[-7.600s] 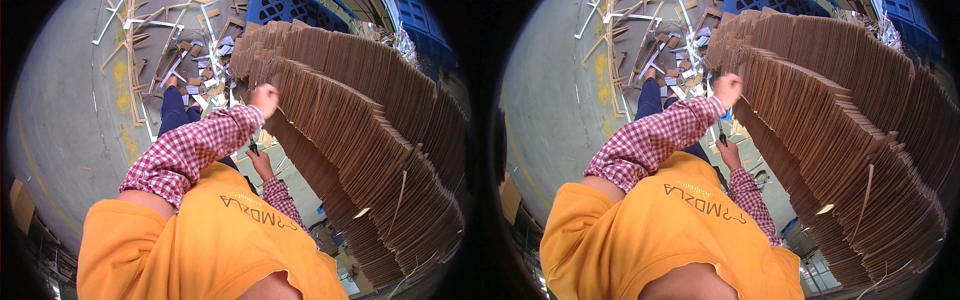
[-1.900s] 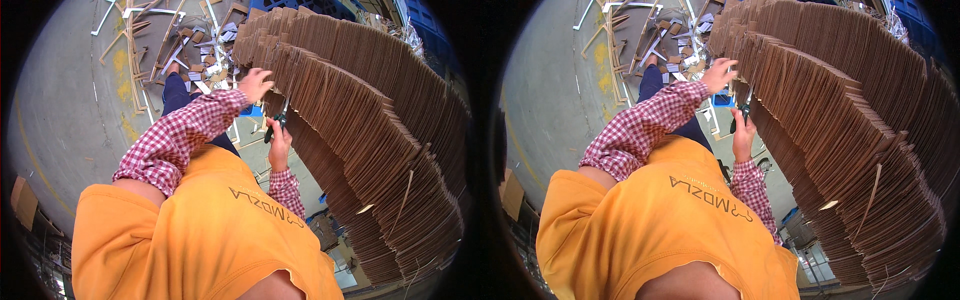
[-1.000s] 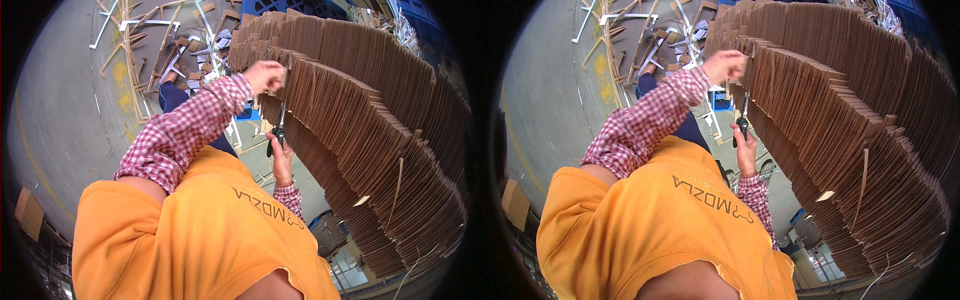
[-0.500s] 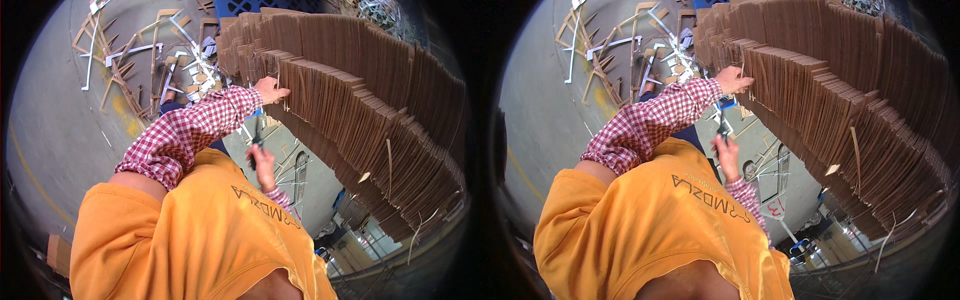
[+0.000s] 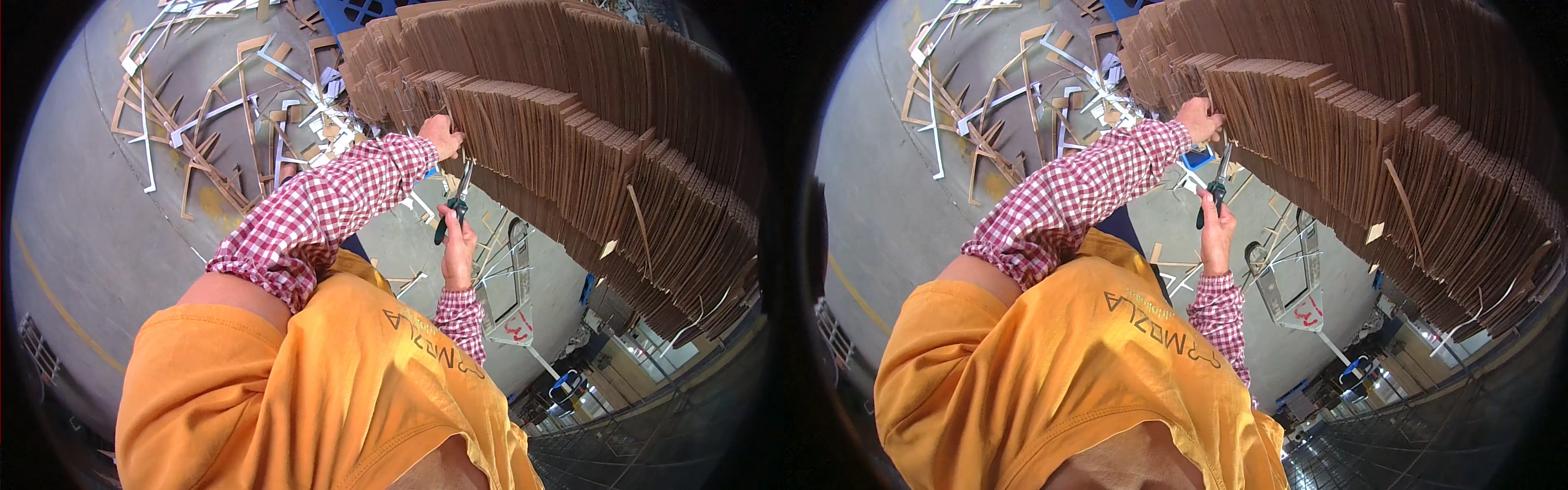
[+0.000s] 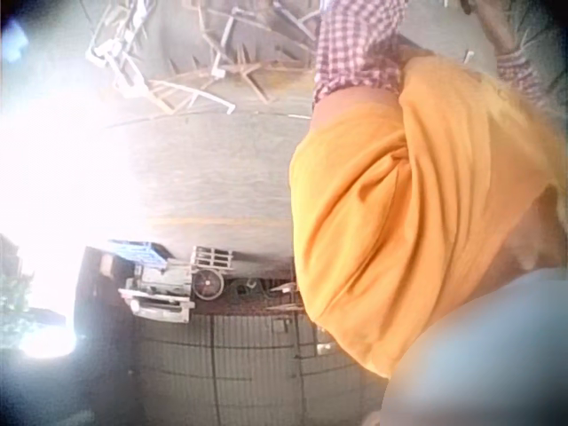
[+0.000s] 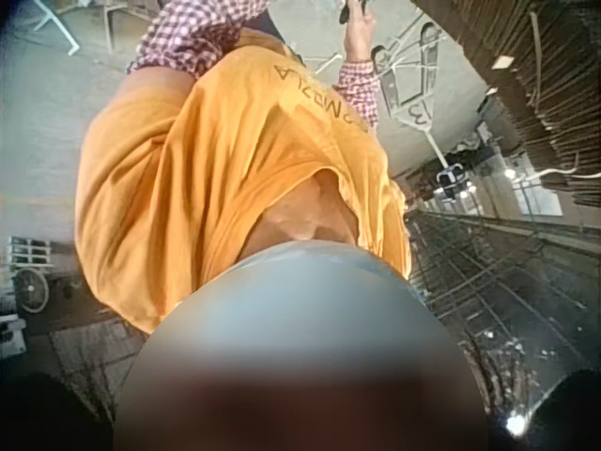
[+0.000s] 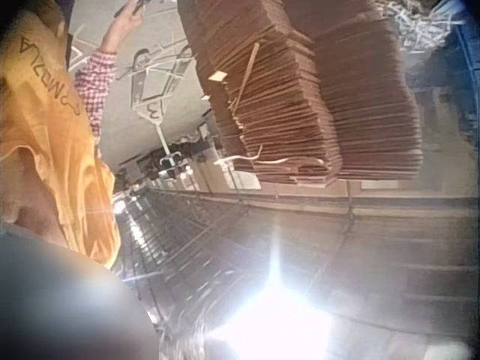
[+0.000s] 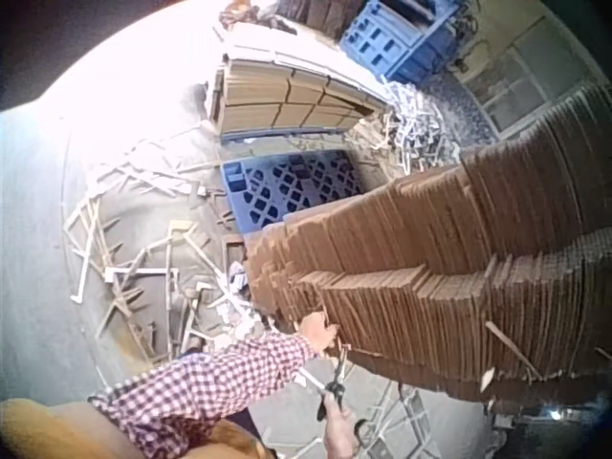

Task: Trim and remove excess edges or plastic strips from a large stack of cardboard sheets using a handheld cutter.

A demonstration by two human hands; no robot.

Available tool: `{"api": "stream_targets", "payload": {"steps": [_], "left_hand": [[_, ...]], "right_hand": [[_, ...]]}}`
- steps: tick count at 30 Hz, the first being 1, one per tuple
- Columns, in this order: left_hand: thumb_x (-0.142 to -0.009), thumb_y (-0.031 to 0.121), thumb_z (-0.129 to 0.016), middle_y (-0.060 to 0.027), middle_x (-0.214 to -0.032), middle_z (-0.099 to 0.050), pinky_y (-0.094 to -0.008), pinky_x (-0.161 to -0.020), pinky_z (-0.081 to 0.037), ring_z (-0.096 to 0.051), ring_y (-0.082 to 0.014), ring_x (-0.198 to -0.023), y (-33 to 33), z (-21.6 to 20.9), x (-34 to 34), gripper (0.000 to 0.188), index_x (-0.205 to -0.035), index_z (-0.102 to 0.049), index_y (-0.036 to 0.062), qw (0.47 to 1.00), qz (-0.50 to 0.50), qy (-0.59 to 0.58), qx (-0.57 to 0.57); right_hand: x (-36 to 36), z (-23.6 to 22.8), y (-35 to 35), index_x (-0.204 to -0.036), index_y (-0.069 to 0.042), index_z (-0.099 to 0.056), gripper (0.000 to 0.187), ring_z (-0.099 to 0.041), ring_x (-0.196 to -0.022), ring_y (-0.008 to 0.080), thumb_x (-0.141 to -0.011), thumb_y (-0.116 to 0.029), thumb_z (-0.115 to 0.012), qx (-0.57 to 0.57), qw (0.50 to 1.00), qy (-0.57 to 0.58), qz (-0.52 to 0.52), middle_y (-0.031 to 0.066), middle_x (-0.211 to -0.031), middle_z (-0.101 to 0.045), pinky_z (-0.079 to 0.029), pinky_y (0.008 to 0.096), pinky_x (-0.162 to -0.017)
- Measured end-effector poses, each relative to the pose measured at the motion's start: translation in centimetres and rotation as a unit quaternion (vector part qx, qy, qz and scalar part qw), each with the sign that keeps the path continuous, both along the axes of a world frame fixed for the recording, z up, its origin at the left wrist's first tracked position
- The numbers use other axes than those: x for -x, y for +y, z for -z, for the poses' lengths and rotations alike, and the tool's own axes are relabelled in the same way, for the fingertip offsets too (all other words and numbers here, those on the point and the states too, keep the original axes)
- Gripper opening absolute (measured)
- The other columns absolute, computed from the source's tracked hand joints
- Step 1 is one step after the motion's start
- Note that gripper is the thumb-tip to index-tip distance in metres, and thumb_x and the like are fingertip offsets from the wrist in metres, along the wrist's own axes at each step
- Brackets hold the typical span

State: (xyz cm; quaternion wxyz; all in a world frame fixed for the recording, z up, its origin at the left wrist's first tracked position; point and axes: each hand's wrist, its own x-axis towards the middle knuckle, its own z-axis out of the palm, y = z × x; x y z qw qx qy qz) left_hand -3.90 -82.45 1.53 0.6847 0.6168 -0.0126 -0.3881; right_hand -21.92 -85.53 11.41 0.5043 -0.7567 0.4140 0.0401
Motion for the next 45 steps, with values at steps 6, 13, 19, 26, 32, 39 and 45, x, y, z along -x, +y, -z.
{"api": "stream_targets", "payload": {"steps": [6,13,19,26,32,39,45], "left_hand": [[-0.081,0.011,-0.047,-0.0093,-0.062,-0.054,-0.0298,-0.042,-0.045,-0.056,-0.0187,-0.048,0.7,-0.2,-1.0,0.012,-0.078,-0.052,0.0008,0.982,-0.038,0.14,0.124],[-0.089,0.02,-0.042,-0.0035,-0.067,-0.048,-0.0293,-0.049,-0.045,-0.053,-0.0152,-0.057,12.7,-2.1,-6.8,0.014,-0.085,-0.045,0.0068,0.932,-0.086,0.101,0.337],[-0.08,0.042,-0.057,-0.0146,-0.097,-0.059,-0.0305,-0.061,-0.052,-0.062,-0.0218,-0.07,3.9,-0.1,-1.8,0.051,-0.11,-0.049,0.0008,0.992,0.097,0.082,0.017],[-0.082,0.016,-0.051,-0.0099,-0.062,-0.059,-0.0317,-0.052,-0.052,-0.063,-0.0226,-0.059,0.2,-1.8,-1.6,0.034,-0.104,-0.05,-0.0088,0.997,0.024,0.069,0.009],[-0.09,0.014,-0.043,-0.0021,-0.058,-0.047,-0.0247,-0.049,-0.044,-0.053,-0.0134,-0.052,8.5,-5.5,-4.3,0.014,-0.088,-0.05,0.0029,0.924,-0.14,0.019,0.356],[-0.071,0.016,-0.065,-0.0185,-0.131,-0.028,-0.0387,-0.099,-0.033,-0.037,-0.0346,-0.119,5.9,-13.2,-2.1,0.068,-0.131,-0.033,0.013,0.854,-0.14,-0.502,0.006],[-0.076,0.008,-0.059,-0.0192,-0.132,-0.03,-0.0382,-0.1,-0.032,-0.032,-0.0338,-0.122,4.6,-8.7,1.0,0.06,-0.129,-0.032,0.0043,0.841,-0.065,-0.538,0.01]], "right_hand": [[-2.3,1.6,0.0,-0.093,-0.002,-0.063,0.033,-0.049,-0.073,0.0065,-0.085,-0.033,-0.055,0.008,0.998,-0.046,0.052,0.0012,-0.083,-0.057,-0.038,0.0219,-0.055],[4.9,4.3,3.1,-0.076,-0.003,-0.062,0.035,-0.043,-0.048,0.0058,-0.085,-0.036,-0.055,-0.063,0.992,0.1,-0.053,-0.002,-0.057,-0.049,-0.035,0.022,-0.043],[-0.4,1.4,-1.5,-0.092,-0.001,-0.065,0.033,-0.047,-0.061,0.0049,-0.085,-0.032,-0.055,0.031,0.999,0.006,-0.035,-0.0013,-0.071,-0.057,-0.037,0.0181,-0.056],[0.3,2.8,0.1,-0.082,-0.001,-0.063,0.031,-0.052,-0.059,0.0076,-0.086,-0.03,-0.052,-0.091,0.995,0.031,0.038,0.0019,-0.069,-0.057,-0.04,0.0219,-0.047],[1.7,-0.8,-0.9,-0.093,0.001,-0.063,0.036,-0.048,-0.069,0.0047,-0.087,-0.032,-0.051,-0.008,0.997,-0.065,-0.051,-0.0008,-0.077,-0.059,-0.038,0.0224,-0.061],[-0.8,1.4,-0.6,-0.076,-0.003,-0.061,0.035,-0.044,-0.052,0.0051,-0.086,-0.035,-0.052,-0.003,0.988,-0.156,0.014,-0.0027,-0.062,-0.052,-0.033,0.0203,-0.046],[3.6,1.2,1.6,-0.092,0.001,-0.062,0.034,-0.044,-0.058,0.0048,-0.087,-0.032,-0.051,-0.07,0.989,-0.129,0.031,-0.0041,-0.065,-0.054,-0.035,0.0192,-0.052]]}}
